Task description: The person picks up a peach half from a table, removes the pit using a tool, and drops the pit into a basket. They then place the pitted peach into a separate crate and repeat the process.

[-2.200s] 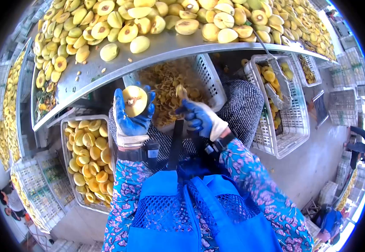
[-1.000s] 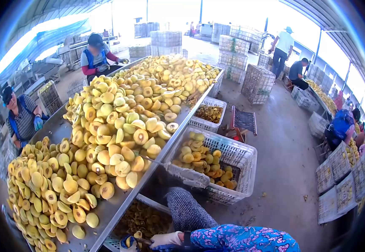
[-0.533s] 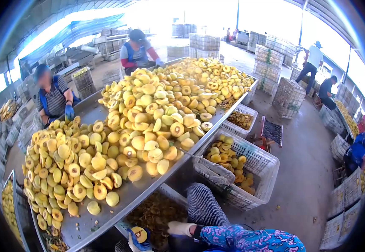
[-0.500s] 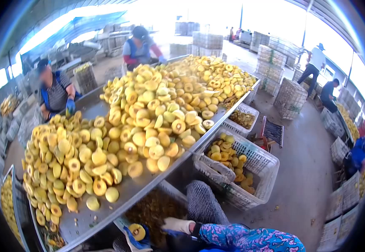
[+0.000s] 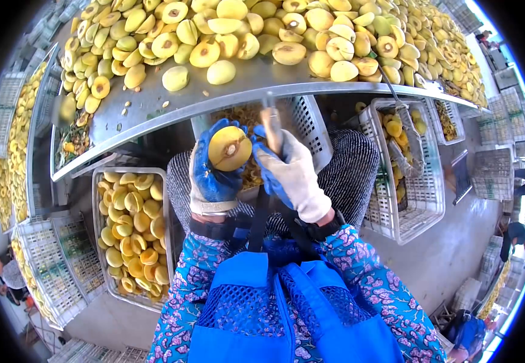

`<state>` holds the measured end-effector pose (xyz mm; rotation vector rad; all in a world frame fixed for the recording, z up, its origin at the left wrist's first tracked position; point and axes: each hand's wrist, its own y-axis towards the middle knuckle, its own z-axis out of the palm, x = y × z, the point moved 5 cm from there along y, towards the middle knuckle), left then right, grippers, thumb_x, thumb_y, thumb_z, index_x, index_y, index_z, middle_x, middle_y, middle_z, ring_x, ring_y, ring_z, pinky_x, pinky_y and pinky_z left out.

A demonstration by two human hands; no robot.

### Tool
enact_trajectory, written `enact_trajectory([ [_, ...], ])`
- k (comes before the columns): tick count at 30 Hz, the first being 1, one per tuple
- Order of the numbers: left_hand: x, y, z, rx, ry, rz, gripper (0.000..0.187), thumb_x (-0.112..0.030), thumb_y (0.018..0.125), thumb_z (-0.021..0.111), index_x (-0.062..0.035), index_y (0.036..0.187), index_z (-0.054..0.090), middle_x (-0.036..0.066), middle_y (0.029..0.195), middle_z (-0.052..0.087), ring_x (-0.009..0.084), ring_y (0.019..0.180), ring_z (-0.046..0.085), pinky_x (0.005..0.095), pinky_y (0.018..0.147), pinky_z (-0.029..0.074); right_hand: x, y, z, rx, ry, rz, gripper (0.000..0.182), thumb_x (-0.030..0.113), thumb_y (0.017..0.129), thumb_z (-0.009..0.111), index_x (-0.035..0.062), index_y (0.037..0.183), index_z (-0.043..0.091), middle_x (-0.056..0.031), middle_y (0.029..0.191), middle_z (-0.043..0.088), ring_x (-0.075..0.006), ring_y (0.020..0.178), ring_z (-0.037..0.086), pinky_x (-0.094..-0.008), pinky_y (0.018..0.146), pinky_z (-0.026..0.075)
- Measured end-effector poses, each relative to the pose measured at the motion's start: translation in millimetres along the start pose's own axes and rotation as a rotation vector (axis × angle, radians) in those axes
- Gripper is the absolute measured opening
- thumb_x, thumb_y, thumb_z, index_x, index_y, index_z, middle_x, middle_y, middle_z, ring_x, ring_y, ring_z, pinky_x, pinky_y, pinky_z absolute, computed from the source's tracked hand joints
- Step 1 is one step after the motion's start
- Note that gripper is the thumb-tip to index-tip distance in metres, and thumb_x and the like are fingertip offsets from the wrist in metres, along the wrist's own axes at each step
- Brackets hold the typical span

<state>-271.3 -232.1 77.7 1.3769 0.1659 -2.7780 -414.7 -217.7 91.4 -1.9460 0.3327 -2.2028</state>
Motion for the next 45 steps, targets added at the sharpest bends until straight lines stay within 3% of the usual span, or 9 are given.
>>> enact_trajectory([
  [4,-17.3,-10.6,21.4,0.158,0.705,0.364,0.025,-0.005,0.092,0.054,0.0037,0.116,0.056,0.011,0.111,0.061,0.0201,0.098,0.061,0.0308,0.086,0.049,12.1,-0.9,12.1,-0.028,-0.399,-0.222,0.040,0.022,0.083,0.066,0.0060,0.118,0.054,-0.0181,0.083,0.066,-0.0345,0.076,0.065,-0.0412,0.067,0.050],
  [8,27.3,-5.5,-2.4,-0.007,-0.190,-0.232,0.025,-0.017,0.092,0.060,0.0018,0.108,0.060,0.010,0.103,0.064,0.0176,0.087,0.063,0.0282,0.076,0.051,2.3,1.9,8.7,-0.067,-0.668,-0.235,0.031,0.019,0.080,0.064,0.0044,0.106,0.055,-0.0215,0.085,0.064,-0.0413,0.082,0.061,-0.0473,0.071,0.048],
  [16,51.8,-3.5,-6.4,-0.191,-0.162,-0.191,0.029,-0.025,0.092,0.061,-0.0020,0.110,0.058,0.008,0.097,0.064,0.0166,0.084,0.063,0.0290,0.073,0.053,-8.8,7.4,2.9,0.010,-0.468,-0.268,0.027,0.015,0.078,0.066,0.0011,0.099,0.055,-0.0202,0.076,0.062,-0.0369,0.075,0.063,-0.0407,0.067,0.049],
  [18,36.6,-5.3,-7.1,-0.208,-0.114,-0.160,0.039,-0.036,0.093,0.057,-0.0021,0.112,0.056,0.010,0.099,0.064,0.0193,0.087,0.063,0.0320,0.076,0.054,-16.0,-5.7,3.4,0.130,0.070,0.171,0.027,0.013,0.081,0.067,-0.0008,0.099,0.053,-0.0095,0.073,0.058,-0.0170,0.061,0.056,-0.0326,0.059,0.047],
  [19,35.1,4.2,-12.9,-0.228,-0.235,-0.196,0.050,-0.047,0.092,0.053,-0.0021,0.114,0.055,0.013,0.103,0.063,0.0226,0.091,0.063,0.0356,0.078,0.054,-4.6,-3.2,-1.2,0.101,-0.235,-0.054,0.027,0.014,0.085,0.064,-0.0006,0.104,0.052,-0.0071,0.074,0.057,-0.0150,0.064,0.056,-0.0305,0.060,0.046],
  [23,8.4,4.7,-11.3,-0.183,-0.435,-0.246,0.055,-0.050,0.092,0.051,-0.0004,0.117,0.053,0.015,0.110,0.061,0.0281,0.104,0.060,0.0423,0.091,0.050,1.7,-11.9,-21.0,0.068,-0.706,-0.090,0.041,0.030,0.089,0.056,-0.0016,0.114,0.047,-0.0290,0.094,0.062,-0.0454,0.091,0.058,-0.0513,0.075,0.046],
  [35,-0.1,-3.8,-9.5,-0.010,-0.121,-0.039,0.046,-0.036,0.098,0.043,0.0043,0.121,0.048,0.014,0.114,0.056,0.0230,0.101,0.058,0.0363,0.092,0.048,-8.7,-30.4,22.7,0.205,-0.886,-0.191,0.032,0.019,0.084,0.060,-0.0011,0.105,0.046,-0.0256,0.082,0.061,-0.0427,0.075,0.061,-0.0492,0.064,0.048],
  [41,-21.4,-12.0,6.4,0.117,0.997,0.433,0.040,-0.030,0.095,0.051,0.0044,0.115,0.053,0.013,0.107,0.060,0.0234,0.095,0.060,0.0352,0.086,0.050,-12.7,-32.3,29.3,0.175,-1.090,-0.188,0.028,0.021,0.085,0.058,-0.0008,0.096,0.046,-0.0220,0.073,0.063,-0.0388,0.069,0.064,-0.0479,0.062,0.050],
  [45,-18.1,-10.1,0.9,0.088,0.908,0.474,0.037,-0.029,0.094,0.053,0.0052,0.108,0.057,0.013,0.100,0.062,0.0245,0.089,0.062,0.0343,0.081,0.052,-18.5,-31.0,32.7,0.221,-1.003,-0.148,0.027,0.019,0.084,0.058,-0.0016,0.096,0.045,-0.0224,0.072,0.063,-0.0393,0.069,0.064,-0.0480,0.061,0.051],
])
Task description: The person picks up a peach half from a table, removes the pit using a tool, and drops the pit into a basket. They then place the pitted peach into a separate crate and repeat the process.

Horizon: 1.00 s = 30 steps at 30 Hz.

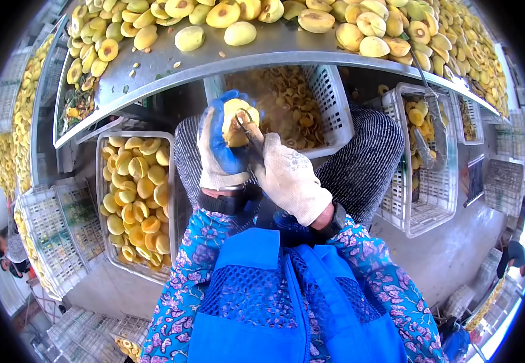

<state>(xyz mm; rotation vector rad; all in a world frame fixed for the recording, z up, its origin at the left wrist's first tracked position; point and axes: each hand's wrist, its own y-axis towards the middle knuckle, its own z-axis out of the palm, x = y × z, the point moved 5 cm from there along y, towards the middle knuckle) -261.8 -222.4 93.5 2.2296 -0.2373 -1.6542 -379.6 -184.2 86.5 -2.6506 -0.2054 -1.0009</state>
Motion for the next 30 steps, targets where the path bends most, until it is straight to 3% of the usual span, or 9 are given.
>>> enact_trajectory([
  [6,34.4,-11.4,9.0,-0.230,-0.877,-0.607,0.037,-0.029,0.094,0.054,0.0056,0.105,0.057,0.014,0.088,0.063,0.0258,0.080,0.063,0.0343,0.073,0.053,-3.1,3.6,11.0,0.062,-0.034,0.019,0.025,0.016,0.086,0.055,-0.0037,0.096,0.045,-0.0248,0.074,0.063,-0.0402,0.071,0.065,-0.0489,0.064,0.051],
  [11,59.2,-17.4,14.6,-0.191,-1.191,-0.726,0.035,-0.027,0.093,0.056,0.0068,0.104,0.057,0.014,0.082,0.063,0.0253,0.071,0.063,0.0351,0.064,0.053,-9.7,6.7,15.8,0.193,0.049,0.035,0.026,0.018,0.087,0.054,-0.0050,0.096,0.045,-0.0270,0.079,0.063,-0.0416,0.077,0.064,-0.0486,0.072,0.050],
  [14,56.9,-18.1,15.6,-0.198,-1.026,-0.801,0.031,-0.022,0.091,0.059,0.0076,0.098,0.059,0.014,0.076,0.063,0.0244,0.064,0.062,0.0342,0.057,0.053,-18.1,6.4,20.6,0.209,0.164,0.016,0.029,0.020,0.088,0.055,-0.0071,0.094,0.048,-0.0274,0.079,0.061,-0.0431,0.081,0.062,-0.0455,0.068,0.048],
  [17,63.5,-16.6,13.9,-0.006,-0.855,-0.837,0.033,-0.028,0.093,0.057,0.0039,0.098,0.064,0.012,0.085,0.068,0.0202,0.070,0.066,0.0293,0.061,0.056,-23.4,7.0,23.1,0.334,0.271,0.087,0.033,0.023,0.087,0.055,-0.0054,0.104,0.051,-0.0283,0.092,0.062,-0.0440,0.091,0.061,-0.0483,0.080,0.047],
  [20,58.5,-11.8,11.3,-0.008,-0.810,-0.907,0.024,-0.020,0.090,0.062,0.0037,0.094,0.064,0.013,0.079,0.066,0.0213,0.064,0.065,0.0312,0.055,0.054,-16.1,4.9,20.7,0.583,0.651,0.270,0.035,0.025,0.087,0.055,-0.0048,0.106,0.053,-0.0297,0.102,0.060,-0.0458,0.102,0.055,-0.0483,0.087,0.044],
  [25,67.4,-16.1,12.7,-0.200,-0.902,-0.767,0.021,-0.016,0.088,0.065,0.0042,0.093,0.064,0.012,0.076,0.065,0.0211,0.061,0.063,0.0317,0.053,0.053,-26.1,13.2,39.0,0.235,0.183,0.054,0.028,0.022,0.089,0.055,-0.0035,0.100,0.054,-0.0176,0.082,0.062,-0.0285,0.068,0.062,-0.0384,0.062,0.049],
  [26,74.8,-19.1,13.0,-0.091,-0.905,-0.700,0.029,-0.026,0.092,0.060,0.0016,0.098,0.064,0.010,0.084,0.068,0.0203,0.069,0.067,0.0292,0.059,0.056,-25.1,13.5,38.8,0.200,0.125,0.012,0.026,0.021,0.089,0.055,-0.0028,0.098,0.054,-0.0141,0.076,0.061,-0.0235,0.059,0.061,-0.0357,0.055,0.049],
  [29,79.4,-19.6,9.2,0.000,-0.620,-0.914,0.029,-0.026,0.091,0.062,0.0015,0.098,0.065,0.011,0.084,0.068,0.0207,0.067,0.067,0.0304,0.059,0.056,-19.2,6.7,34.9,0.696,0.879,0.371,0.021,0.020,0.091,0.055,-0.0002,0.094,0.052,-0.0037,0.064,0.053,-0.0112,0.045,0.048,-0.0276,0.040,0.040],
  [30,78.8,-16.4,8.8,0.082,-0.595,-0.841,0.029,-0.026,0.090,0.063,0.0019,0.097,0.065,0.012,0.084,0.068,0.0214,0.066,0.067,0.0314,0.059,0.057,-12.4,1.1,29.5,0.729,1.016,0.472,0.017,0.020,0.092,0.054,0.0037,0.090,0.051,0.0002,0.061,0.048,-0.0095,0.042,0.044,-0.0250,0.037,0.036],
])
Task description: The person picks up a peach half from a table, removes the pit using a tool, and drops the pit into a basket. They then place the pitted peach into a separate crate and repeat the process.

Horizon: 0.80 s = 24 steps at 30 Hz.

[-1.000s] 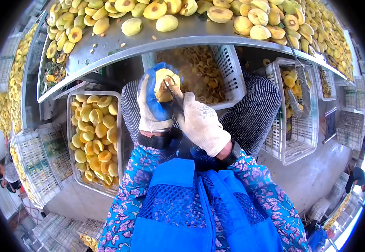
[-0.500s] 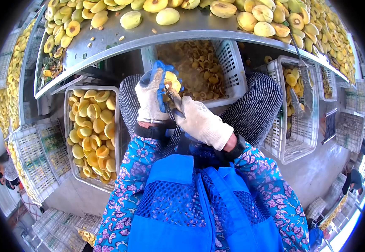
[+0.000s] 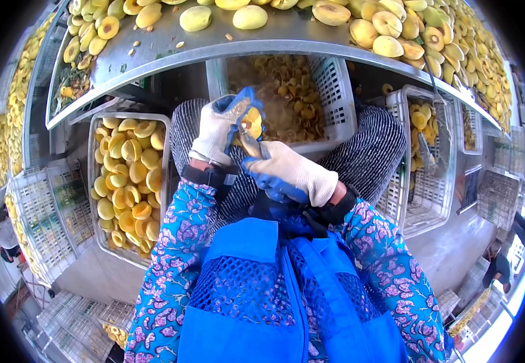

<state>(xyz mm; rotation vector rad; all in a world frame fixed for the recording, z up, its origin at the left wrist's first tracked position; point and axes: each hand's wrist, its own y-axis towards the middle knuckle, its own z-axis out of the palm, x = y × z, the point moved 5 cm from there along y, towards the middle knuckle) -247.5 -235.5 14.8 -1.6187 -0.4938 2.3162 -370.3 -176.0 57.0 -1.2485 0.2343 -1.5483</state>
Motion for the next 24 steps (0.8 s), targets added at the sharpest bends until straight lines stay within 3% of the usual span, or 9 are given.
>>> enact_trajectory([
  [4,-1.7,7.4,-1.2,0.076,-0.166,-0.129,0.025,-0.014,0.085,0.069,0.0033,0.103,0.064,0.014,0.089,0.068,0.0227,0.071,0.068,0.0332,0.059,0.057,-0.5,-8.8,2.4,0.373,0.445,-0.035,0.019,0.020,0.095,0.051,0.0007,0.094,0.051,0.0047,0.056,0.040,-0.0056,0.036,0.035,-0.0219,0.033,0.027],
  [9,1.3,16.7,0.4,0.043,-0.407,-0.006,0.033,-0.028,0.091,0.061,0.0005,0.107,0.061,0.013,0.091,0.067,0.0212,0.074,0.067,0.0313,0.062,0.057,-1.1,-11.6,6.2,0.607,0.814,-0.191,0.028,0.024,0.097,0.050,-0.0037,0.103,0.053,0.0041,0.055,0.042,-0.0061,0.034,0.037,-0.0230,0.032,0.028],
  [12,-20.6,-2.5,-8.5,-0.153,-0.270,0.140,0.042,-0.040,0.095,0.051,0.0005,0.102,0.060,0.012,0.090,0.067,0.0206,0.076,0.066,0.0326,0.064,0.057,7.8,-16.1,-15.4,0.427,0.781,-0.233,0.028,0.023,0.095,0.053,-0.0036,0.104,0.053,0.0027,0.056,0.043,-0.0070,0.035,0.039,-0.0224,0.033,0.030],
  [13,-22.0,-7.0,-13.3,-0.127,-0.424,0.101,0.043,-0.041,0.095,0.050,0.0006,0.103,0.061,0.013,0.091,0.066,0.0224,0.079,0.066,0.0349,0.071,0.056,8.7,-9.0,-32.2,0.136,0.472,-0.278,0.025,0.022,0.095,0.052,-0.0001,0.107,0.054,0.0021,0.058,0.043,-0.0061,0.037,0.038,-0.0242,0.034,0.031],
  [15,-29.9,-19.1,-43.4,-0.096,-0.667,0.096,0.043,-0.040,0.096,0.050,0.0007,0.104,0.061,0.013,0.091,0.066,0.0230,0.083,0.065,0.0362,0.078,0.055,5.9,18.6,-75.6,-0.393,-0.327,-0.319,0.028,0.023,0.092,0.053,-0.0003,0.107,0.055,-0.0098,0.065,0.055,-0.0226,0.047,0.055,-0.0356,0.044,0.043],
  [17,-55.7,-44.7,-88.6,-0.291,-0.436,0.340,0.045,-0.041,0.095,0.051,0.0016,0.106,0.060,0.012,0.092,0.066,0.0228,0.085,0.065,0.0368,0.082,0.053,-6.6,37.4,-102.3,-0.663,-1.089,-0.502,0.032,0.026,0.088,0.055,-0.0030,0.102,0.055,-0.0237,0.082,0.063,-0.0407,0.075,0.062,-0.0448,0.066,0.049],
  [18,-66.2,-59.2,-112.9,-0.372,-0.419,0.372,0.041,-0.037,0.096,0.051,0.0016,0.105,0.061,0.011,0.092,0.067,0.0229,0.085,0.064,0.0361,0.081,0.053,-4.5,34.8,-100.0,-0.631,-0.983,-0.231,0.036,0.028,0.085,0.058,-0.0050,0.099,0.053,-0.0302,0.095,0.061,-0.0475,0.098,0.055,-0.0459,0.081,0.046],
  [21,-81.5,-117.6,-219.0,-0.802,0.002,0.477,0.030,-0.027,0.093,0.058,0.0019,0.102,0.064,0.010,0.095,0.067,0.0223,0.086,0.064,0.0343,0.080,0.052,-3.4,32.9,-82.2,-0.532,-0.863,-0.210,0.036,0.029,0.085,0.058,-0.0047,0.097,0.054,-0.0298,0.093,0.061,-0.0460,0.094,0.057,-0.0473,0.079,0.045],
  [24,-105.2,-132.8,-260.4,-1.096,1.162,0.337,0.033,-0.011,0.079,0.071,0.0023,0.108,0.063,0.009,0.099,0.067,0.0175,0.088,0.064,0.0302,0.081,0.050,-11.7,37.4,-79.1,-0.476,-0.916,-0.198,0.039,0.031,0.086,0.057,-0.0042,0.104,0.055,-0.0304,0.099,0.061,-0.0453,0.098,0.057,-0.0475,0.084,0.045],
])
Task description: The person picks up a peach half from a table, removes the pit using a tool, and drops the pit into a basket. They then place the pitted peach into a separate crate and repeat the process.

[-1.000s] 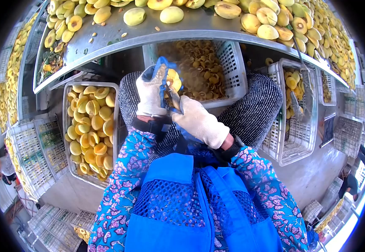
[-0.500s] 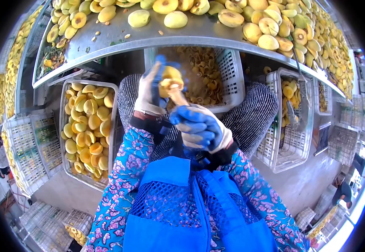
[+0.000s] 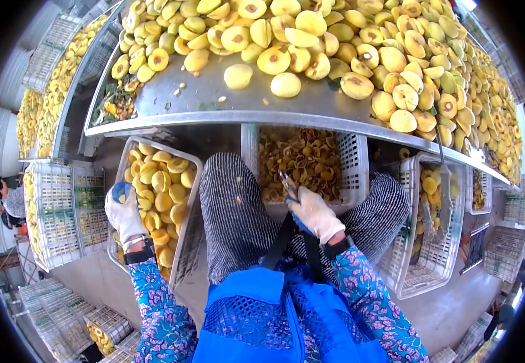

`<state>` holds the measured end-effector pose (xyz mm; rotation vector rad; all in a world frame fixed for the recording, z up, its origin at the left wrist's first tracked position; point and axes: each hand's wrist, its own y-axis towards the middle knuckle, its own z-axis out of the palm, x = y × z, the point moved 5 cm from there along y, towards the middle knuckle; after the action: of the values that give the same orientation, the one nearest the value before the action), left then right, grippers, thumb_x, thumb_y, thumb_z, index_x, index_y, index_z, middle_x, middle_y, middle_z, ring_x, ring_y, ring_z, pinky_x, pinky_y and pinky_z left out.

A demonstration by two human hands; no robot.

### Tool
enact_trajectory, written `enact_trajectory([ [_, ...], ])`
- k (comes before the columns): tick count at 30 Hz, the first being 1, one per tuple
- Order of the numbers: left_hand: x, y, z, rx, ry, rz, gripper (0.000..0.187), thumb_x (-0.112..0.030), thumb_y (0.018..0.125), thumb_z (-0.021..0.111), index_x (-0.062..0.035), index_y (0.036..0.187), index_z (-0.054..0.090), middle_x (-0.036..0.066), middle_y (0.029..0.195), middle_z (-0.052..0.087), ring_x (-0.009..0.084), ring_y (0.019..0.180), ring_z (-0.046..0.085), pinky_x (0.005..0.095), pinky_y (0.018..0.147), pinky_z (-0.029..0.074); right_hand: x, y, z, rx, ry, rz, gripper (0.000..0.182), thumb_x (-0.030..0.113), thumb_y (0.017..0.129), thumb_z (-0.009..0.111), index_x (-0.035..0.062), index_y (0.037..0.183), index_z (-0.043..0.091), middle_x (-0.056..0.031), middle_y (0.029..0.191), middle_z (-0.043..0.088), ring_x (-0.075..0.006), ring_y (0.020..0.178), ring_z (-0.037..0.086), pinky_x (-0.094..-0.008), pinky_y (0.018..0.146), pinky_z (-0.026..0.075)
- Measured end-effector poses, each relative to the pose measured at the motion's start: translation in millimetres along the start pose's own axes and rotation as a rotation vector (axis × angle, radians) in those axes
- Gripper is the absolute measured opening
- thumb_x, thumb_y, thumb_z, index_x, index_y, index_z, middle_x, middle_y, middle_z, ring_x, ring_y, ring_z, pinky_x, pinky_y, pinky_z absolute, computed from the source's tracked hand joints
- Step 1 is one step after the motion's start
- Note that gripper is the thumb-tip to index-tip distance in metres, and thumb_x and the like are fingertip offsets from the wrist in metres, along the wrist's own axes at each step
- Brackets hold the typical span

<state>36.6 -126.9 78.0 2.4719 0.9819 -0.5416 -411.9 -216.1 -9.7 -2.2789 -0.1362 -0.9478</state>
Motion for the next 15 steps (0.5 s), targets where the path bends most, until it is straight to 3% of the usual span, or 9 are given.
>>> enact_trajectory([
  [3,-148.7,0.1,17.0,0.190,-0.603,0.060,0.034,-0.003,0.080,0.068,0.0027,0.112,0.060,0.009,0.105,0.065,0.0165,0.093,0.062,0.0291,0.087,0.048,-3.8,-4.5,-1.1,-0.067,0.047,-0.026,0.041,0.031,0.085,0.060,-0.0047,0.103,0.055,-0.0306,0.096,0.061,-0.0465,0.096,0.056,-0.0477,0.080,0.045],
  [5,-225.2,12.9,49.9,0.368,-0.390,0.260,0.038,-0.015,0.080,0.070,0.0020,0.112,0.060,0.011,0.106,0.066,0.0201,0.093,0.063,0.0302,0.088,0.048,-9.6,-5.2,-4.0,-0.095,0.093,-0.078,0.040,0.032,0.085,0.060,-0.0048,0.099,0.056,-0.0309,0.093,0.061,-0.0453,0.093,0.058,-0.0462,0.077,0.046],
  [7,-293.2,21.7,85.1,0.410,-0.056,0.574,0.042,-0.036,0.081,0.068,-0.0025,0.106,0.062,0.020,0.098,0.066,0.0340,0.096,0.062,0.0408,0.087,0.048,-7.2,-9.4,-13.1,-0.109,0.208,-0.028,0.040,0.033,0.084,0.061,-0.0050,0.095,0.058,-0.0304,0.089,0.061,-0.0441,0.088,0.060,-0.0453,0.073,0.047],
  [8,-316.0,28.9,109.6,0.455,0.119,0.609,0.051,-0.038,0.079,0.069,-0.0015,0.113,0.058,0.020,0.103,0.064,0.0346,0.099,0.061,0.0396,0.088,0.047,-9.1,-8.4,-12.7,-0.169,0.271,-0.119,0.040,0.034,0.084,0.061,-0.0052,0.094,0.058,-0.0300,0.088,0.061,-0.0437,0.086,0.061,-0.0453,0.072,0.047],
  [9,-331.1,38.7,137.0,0.496,0.296,0.632,0.060,-0.041,0.077,0.070,-0.0004,0.119,0.055,0.021,0.109,0.063,0.0352,0.102,0.060,0.0385,0.090,0.047,-7.6,-7.2,-17.6,-0.175,0.317,-0.140,0.041,0.034,0.084,0.060,-0.0055,0.093,0.058,-0.0298,0.086,0.061,-0.0437,0.085,0.061,-0.0454,0.071,0.047],
  [12,-342.2,51.4,190.0,0.710,0.352,0.675,0.062,-0.042,0.074,0.073,0.0008,0.114,0.054,0.025,0.111,0.060,0.0378,0.105,0.057,0.0423,0.093,0.044,-1.0,-8.6,-29.2,-0.165,0.395,-0.160,0.041,0.034,0.084,0.059,-0.0065,0.092,0.057,-0.0299,0.086,0.062,-0.0446,0.084,0.061,-0.0461,0.072,0.047],
  [15,-341.0,49.0,193.5,0.649,0.369,0.687,0.058,-0.040,0.072,0.074,-0.0005,0.111,0.056,0.024,0.106,0.061,0.0375,0.102,0.059,0.0425,0.089,0.046,1.5,-9.5,-32.9,-0.183,0.373,-0.187,0.040,0.033,0.085,0.059,-0.0064,0.093,0.057,-0.0294,0.087,0.062,-0.0442,0.085,0.061,-0.0459,0.074,0.047],
])
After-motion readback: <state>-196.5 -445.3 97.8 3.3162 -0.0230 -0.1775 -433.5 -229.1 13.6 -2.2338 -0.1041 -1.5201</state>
